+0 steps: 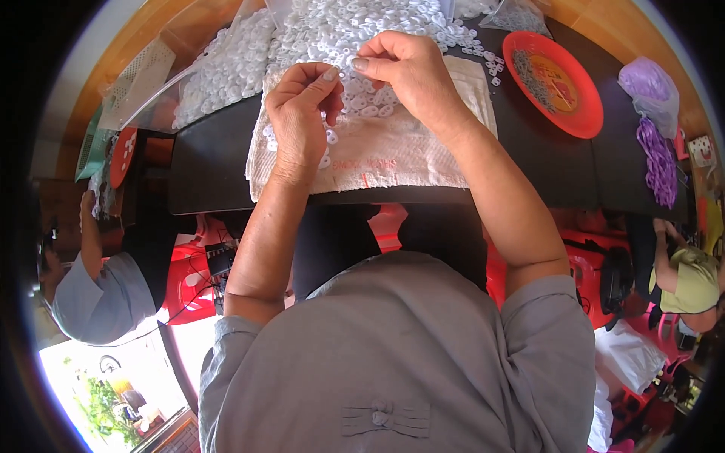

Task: Assembling small white plastic rings or components by hand.

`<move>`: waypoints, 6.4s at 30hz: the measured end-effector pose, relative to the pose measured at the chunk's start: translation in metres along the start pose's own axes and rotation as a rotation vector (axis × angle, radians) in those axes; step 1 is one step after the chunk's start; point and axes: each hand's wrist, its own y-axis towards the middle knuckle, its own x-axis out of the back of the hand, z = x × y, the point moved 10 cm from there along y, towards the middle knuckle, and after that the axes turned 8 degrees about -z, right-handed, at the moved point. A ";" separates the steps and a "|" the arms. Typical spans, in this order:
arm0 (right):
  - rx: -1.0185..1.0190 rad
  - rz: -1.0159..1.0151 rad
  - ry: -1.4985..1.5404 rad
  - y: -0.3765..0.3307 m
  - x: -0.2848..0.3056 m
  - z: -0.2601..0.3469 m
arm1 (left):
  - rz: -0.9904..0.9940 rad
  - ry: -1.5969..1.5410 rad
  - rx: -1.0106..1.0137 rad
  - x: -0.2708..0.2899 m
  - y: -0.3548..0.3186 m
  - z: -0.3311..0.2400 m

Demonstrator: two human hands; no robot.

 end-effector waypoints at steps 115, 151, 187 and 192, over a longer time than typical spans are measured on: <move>-0.287 0.475 0.434 -0.020 -0.037 -0.008 | 0.252 0.070 -0.435 -0.021 -0.030 -0.034; 0.021 -0.319 0.339 0.021 0.061 0.004 | 0.483 1.083 -0.679 -0.062 -0.032 0.005; 0.023 -0.205 0.016 0.013 0.045 0.012 | 0.633 1.198 -0.807 -0.068 -0.024 0.002; 0.086 -0.206 -0.055 0.015 0.044 0.012 | 0.655 1.077 -0.681 -0.053 -0.020 -0.001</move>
